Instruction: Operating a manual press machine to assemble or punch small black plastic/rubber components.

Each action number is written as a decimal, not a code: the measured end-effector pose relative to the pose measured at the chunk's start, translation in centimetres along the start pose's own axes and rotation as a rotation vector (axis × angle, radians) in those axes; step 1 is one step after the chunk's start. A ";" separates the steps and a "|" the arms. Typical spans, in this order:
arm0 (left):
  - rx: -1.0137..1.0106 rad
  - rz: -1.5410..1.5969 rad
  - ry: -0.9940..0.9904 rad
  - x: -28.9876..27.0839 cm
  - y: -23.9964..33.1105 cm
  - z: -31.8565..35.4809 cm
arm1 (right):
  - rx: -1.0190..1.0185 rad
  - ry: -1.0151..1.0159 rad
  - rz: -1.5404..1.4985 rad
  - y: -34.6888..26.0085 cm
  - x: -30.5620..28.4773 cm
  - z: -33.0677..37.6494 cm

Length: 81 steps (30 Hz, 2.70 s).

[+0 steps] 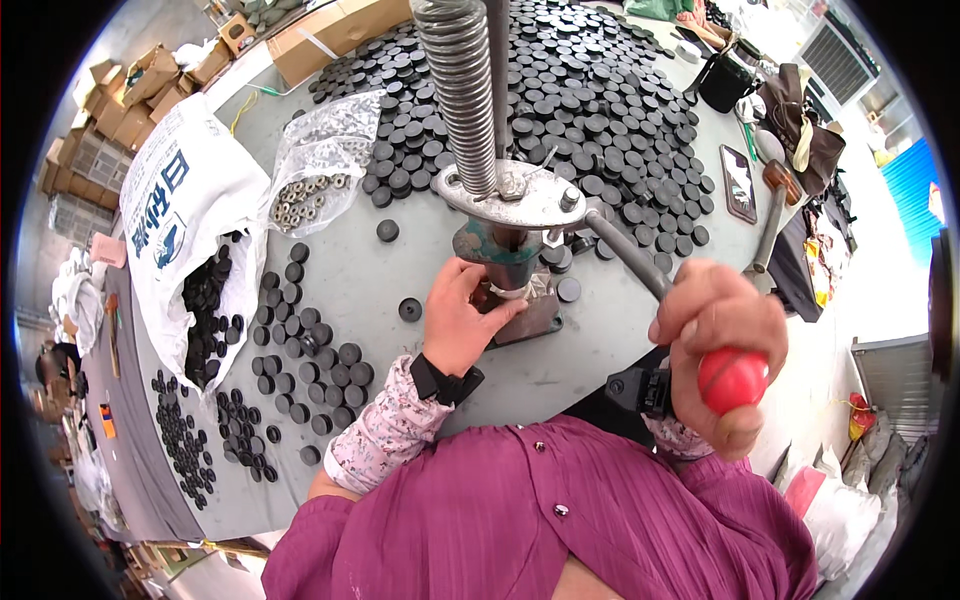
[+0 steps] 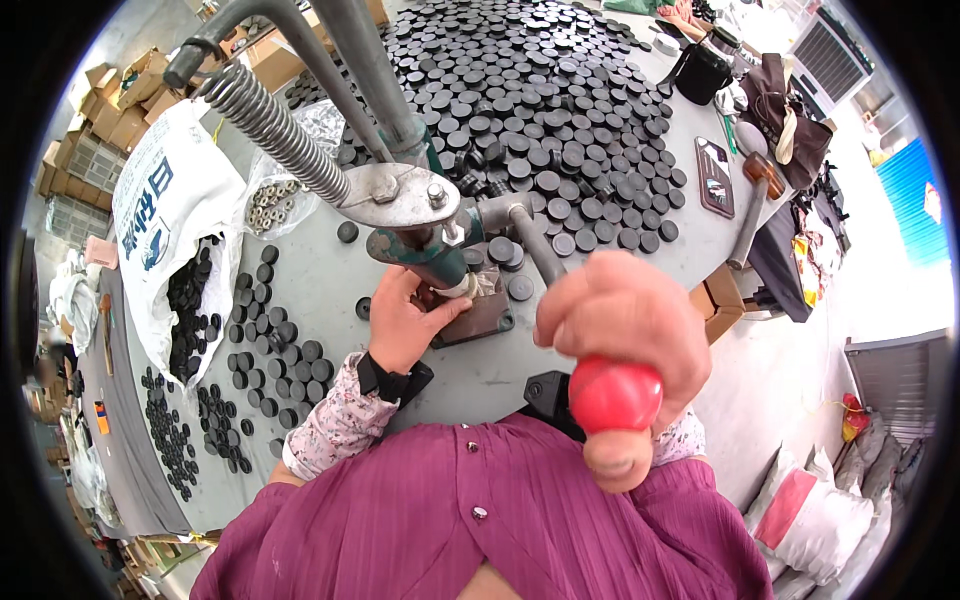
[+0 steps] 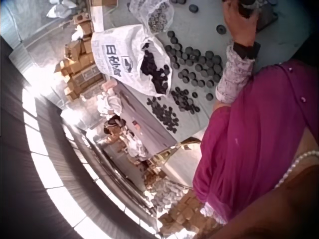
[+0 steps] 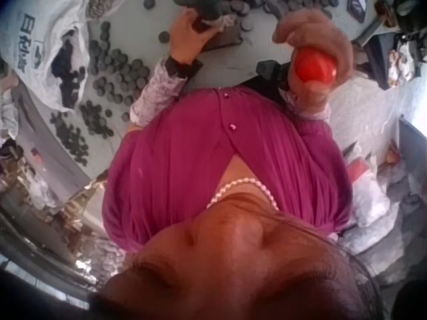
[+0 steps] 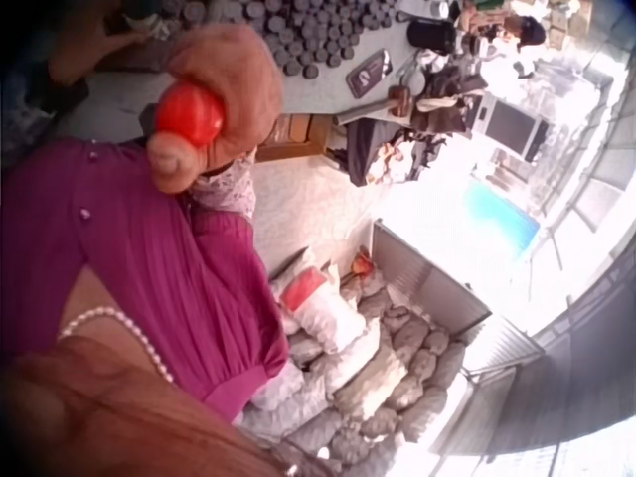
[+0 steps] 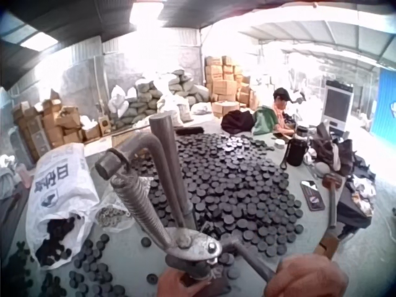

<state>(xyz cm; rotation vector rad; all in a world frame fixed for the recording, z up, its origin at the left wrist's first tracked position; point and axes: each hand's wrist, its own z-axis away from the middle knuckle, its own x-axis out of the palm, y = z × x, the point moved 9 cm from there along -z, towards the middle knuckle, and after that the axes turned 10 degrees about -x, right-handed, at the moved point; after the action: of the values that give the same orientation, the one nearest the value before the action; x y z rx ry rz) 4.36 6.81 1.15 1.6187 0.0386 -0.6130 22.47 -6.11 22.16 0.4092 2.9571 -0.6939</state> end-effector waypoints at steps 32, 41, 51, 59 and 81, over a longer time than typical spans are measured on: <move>-0.207 -0.833 0.211 -14.5 -5.0 6.7 | 0.351 0.194 0.127 12.2 -0.3 -12.3; 0.040 -0.115 0.042 -2.0 2.6 2.6 | 0.451 0.235 0.126 13.3 -0.1 -11.9; 0.025 0.023 0.027 0.9 1.2 -0.1 | 0.446 0.161 0.294 9.3 -0.3 -10.5; 0.057 -0.417 0.040 -8.2 2.4 3.1 | -0.144 -0.184 0.048 -1.6 -0.8 3.1; -0.124 -0.256 0.026 -9.5 -0.8 6.3 | 0.249 0.085 0.049 3.9 -1.3 -8.2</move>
<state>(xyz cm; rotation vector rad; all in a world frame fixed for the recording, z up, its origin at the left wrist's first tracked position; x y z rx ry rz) -6.32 4.15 4.14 1.5125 0.3014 -0.7704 24.68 0.57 28.05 0.5396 2.9346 -1.0691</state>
